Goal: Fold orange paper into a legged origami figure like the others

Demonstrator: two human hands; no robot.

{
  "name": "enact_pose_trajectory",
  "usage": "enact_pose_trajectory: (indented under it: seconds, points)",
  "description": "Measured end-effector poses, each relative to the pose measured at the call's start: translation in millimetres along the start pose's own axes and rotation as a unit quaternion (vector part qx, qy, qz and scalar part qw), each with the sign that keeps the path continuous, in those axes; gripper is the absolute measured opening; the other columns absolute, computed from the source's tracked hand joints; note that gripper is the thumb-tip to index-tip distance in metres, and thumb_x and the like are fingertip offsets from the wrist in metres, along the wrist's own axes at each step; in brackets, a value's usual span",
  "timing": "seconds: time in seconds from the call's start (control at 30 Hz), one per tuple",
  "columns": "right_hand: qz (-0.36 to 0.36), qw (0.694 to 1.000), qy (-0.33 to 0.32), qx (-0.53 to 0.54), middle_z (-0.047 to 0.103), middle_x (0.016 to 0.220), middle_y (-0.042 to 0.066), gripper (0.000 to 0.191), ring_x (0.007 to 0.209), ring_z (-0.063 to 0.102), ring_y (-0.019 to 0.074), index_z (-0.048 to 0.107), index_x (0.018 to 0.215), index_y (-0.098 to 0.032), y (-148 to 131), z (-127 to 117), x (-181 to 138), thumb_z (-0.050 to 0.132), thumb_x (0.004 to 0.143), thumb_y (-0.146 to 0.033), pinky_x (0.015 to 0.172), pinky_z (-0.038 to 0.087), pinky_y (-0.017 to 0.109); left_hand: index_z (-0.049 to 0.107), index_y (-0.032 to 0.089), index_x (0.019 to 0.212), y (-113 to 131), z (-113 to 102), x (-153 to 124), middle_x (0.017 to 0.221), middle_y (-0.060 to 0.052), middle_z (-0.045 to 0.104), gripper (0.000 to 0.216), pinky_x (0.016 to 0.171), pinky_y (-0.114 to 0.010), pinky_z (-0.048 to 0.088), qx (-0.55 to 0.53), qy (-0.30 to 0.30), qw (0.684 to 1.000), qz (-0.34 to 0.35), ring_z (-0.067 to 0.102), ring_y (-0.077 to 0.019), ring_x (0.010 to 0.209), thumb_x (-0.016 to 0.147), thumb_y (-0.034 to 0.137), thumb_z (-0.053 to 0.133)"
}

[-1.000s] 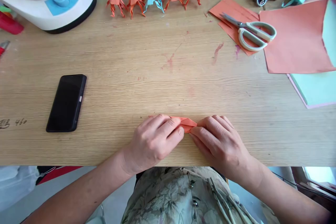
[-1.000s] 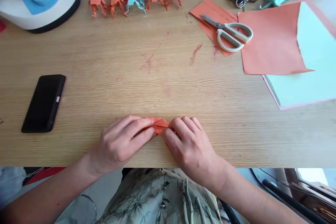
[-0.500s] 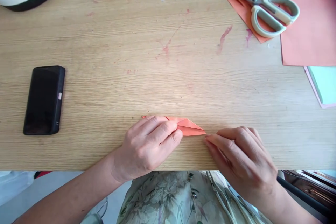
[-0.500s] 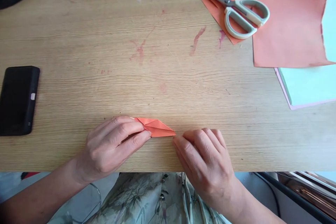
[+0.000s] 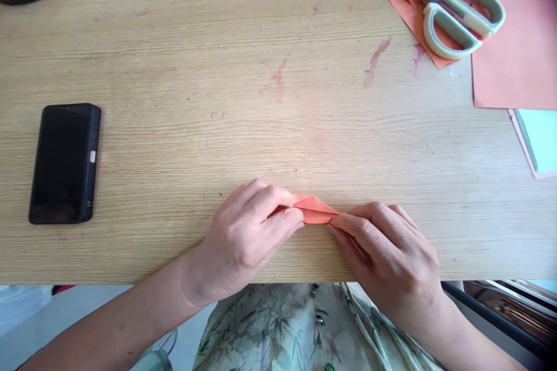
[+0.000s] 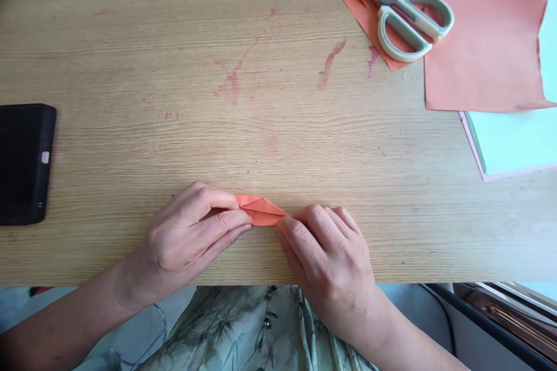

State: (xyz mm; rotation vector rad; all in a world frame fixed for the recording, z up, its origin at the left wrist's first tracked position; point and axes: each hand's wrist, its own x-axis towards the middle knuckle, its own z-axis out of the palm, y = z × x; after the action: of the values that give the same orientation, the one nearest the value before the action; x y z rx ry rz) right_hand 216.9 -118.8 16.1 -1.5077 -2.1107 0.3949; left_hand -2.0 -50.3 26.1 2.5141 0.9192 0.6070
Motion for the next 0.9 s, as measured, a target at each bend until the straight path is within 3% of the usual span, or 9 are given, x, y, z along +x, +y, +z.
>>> enact_pose_trajectory:
  seconds: [0.37, 0.9]
  points:
    - [0.052, 0.998, 0.008, -0.036, 0.058, 0.075, 0.001, 0.014, 0.065, 0.052, 0.0156, 0.059, 0.083, -0.020, -6.5, 5.9, 9.8, 0.061, 0.097, -0.020, 0.065, 0.037, 0.033, 0.065, 0.016, 0.091, 8.9, 5.3, 0.3, 0.099, -0.005, 0.060, 0.009, 0.082, -0.034, 0.054, -0.036, 0.000, 0.996, -0.086, 0.060, -0.0162, 0.089, 0.096, 0.011, 0.060]
    - [0.093, 0.993, -0.013, -0.072, 0.051, 0.068, -0.001, 0.024, 0.060, 0.044, 0.0149, 0.051, 0.074, -0.022, -12.2, 7.0, 17.4, 0.060, 0.096, -0.025, 0.062, 0.033, 0.032, 0.052, 0.018, 0.078, 16.9, 15.7, 4.8, 0.092, -0.007, 0.056, 0.015, 0.076, -0.038, 0.055, -0.034, 0.020, 0.988, -0.148, 0.057, -0.0204, 0.087, 0.085, 0.005, 0.055]
